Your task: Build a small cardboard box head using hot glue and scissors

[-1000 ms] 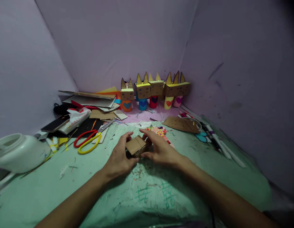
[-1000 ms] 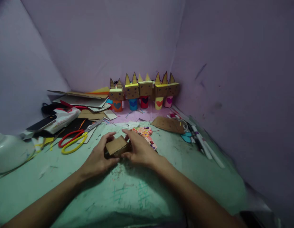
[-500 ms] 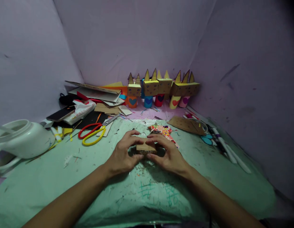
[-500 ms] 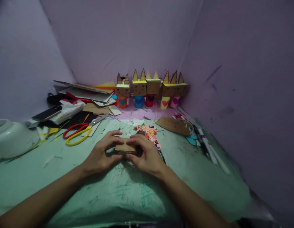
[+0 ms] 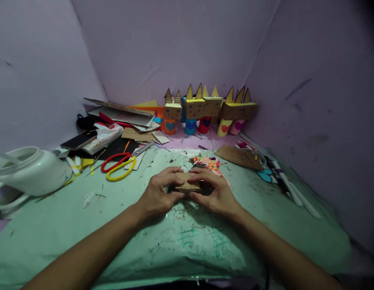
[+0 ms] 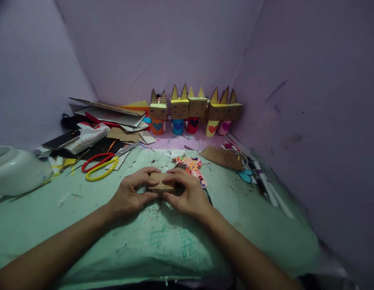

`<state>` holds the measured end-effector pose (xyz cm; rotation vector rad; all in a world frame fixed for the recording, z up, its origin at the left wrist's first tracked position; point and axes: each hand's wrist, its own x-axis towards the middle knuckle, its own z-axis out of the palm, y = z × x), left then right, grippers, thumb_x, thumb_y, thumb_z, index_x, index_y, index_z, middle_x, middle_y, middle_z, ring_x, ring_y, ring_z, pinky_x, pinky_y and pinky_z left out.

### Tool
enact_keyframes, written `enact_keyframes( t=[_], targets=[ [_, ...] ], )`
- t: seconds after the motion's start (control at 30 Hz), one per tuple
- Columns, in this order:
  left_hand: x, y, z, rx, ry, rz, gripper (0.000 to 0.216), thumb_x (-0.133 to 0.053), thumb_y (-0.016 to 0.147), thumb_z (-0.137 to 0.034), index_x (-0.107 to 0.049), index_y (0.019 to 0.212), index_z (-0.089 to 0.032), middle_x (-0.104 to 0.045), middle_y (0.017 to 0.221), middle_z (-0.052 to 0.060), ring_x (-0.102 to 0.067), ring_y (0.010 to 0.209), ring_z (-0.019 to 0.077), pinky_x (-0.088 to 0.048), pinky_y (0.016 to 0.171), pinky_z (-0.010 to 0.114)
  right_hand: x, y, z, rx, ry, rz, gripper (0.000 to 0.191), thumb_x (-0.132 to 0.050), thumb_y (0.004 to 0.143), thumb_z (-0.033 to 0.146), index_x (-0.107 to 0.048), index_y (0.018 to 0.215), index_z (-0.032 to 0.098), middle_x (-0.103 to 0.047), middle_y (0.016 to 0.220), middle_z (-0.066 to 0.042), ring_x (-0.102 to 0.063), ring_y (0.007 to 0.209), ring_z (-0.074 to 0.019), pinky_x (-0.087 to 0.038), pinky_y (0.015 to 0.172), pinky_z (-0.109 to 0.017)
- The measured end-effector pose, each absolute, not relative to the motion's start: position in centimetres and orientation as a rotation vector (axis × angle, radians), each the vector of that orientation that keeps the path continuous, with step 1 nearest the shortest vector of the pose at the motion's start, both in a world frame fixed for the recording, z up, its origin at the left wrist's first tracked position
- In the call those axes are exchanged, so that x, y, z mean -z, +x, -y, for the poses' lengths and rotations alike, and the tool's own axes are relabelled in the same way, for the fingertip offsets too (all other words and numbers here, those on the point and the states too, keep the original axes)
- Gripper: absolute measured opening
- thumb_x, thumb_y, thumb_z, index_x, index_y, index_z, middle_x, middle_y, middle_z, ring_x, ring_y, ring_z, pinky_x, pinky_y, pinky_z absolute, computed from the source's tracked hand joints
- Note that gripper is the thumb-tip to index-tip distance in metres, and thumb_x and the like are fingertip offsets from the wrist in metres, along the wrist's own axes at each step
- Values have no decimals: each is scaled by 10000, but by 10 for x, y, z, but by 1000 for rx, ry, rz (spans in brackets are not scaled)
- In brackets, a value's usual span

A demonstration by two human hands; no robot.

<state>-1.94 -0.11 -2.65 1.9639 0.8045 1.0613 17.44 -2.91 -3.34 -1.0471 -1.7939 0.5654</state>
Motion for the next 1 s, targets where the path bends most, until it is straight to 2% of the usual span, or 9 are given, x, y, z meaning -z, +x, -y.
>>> enact_keyframes(
  t=[0.43, 0.7, 0.87, 0.93, 1.0],
  targets=[
    [23, -19, 1, -1047, 2017, -782, 72, -680, 685, -131, -632, 736, -147, -590, 1097, 123, -602, 1023, 223, -481, 886, 361, 32, 175, 28, -616, -1036, 1775, 184, -731, 672, 206, -674, 847, 216, -646, 1065, -90, -636, 995, -241, -514, 843, -415],
    [20, -18, 1, -1025, 2021, -749, 79, -682, 694, -114, -614, 718, -145, -578, 1069, 105, -599, 968, 197, -491, 819, 313, 31, 175, 29, -548, -1051, 1816, 148, -709, 675, 192, -671, 817, 211, -675, 1059, -106, -636, 1045, -268, -501, 862, -426],
    [24, -19, 0, -1022, 2031, -772, 89, -696, 700, -131, -610, 719, -146, -567, 1121, 121, -597, 1000, 213, -482, 852, 347, 29, 175, 32, -467, -1068, 1850, 143, -669, 674, 145, -657, 802, 207, -630, 1196, -128, -586, 1145, -285, -496, 878, -433],
    [24, -19, -1, -1025, 2017, -776, 100, -697, 695, -122, -608, 730, -150, -556, 1163, 126, -587, 1043, 230, -479, 871, 368, 28, 174, 33, -352, -1078, 1894, 162, -661, 661, 139, -645, 807, 209, -582, 1270, -129, -543, 1187, -297, -471, 915, -455],
    [23, -19, -1, -1034, 2025, -745, 116, -691, 686, -97, -607, 737, -160, -585, 1107, 107, -554, 1108, 250, -457, 920, 396, 26, 171, 34, -193, -1051, 1964, 197, -643, 644, 127, -626, 821, 211, -578, 1271, -125, -531, 1175, -304, -442, 942, -480]
  ],
)
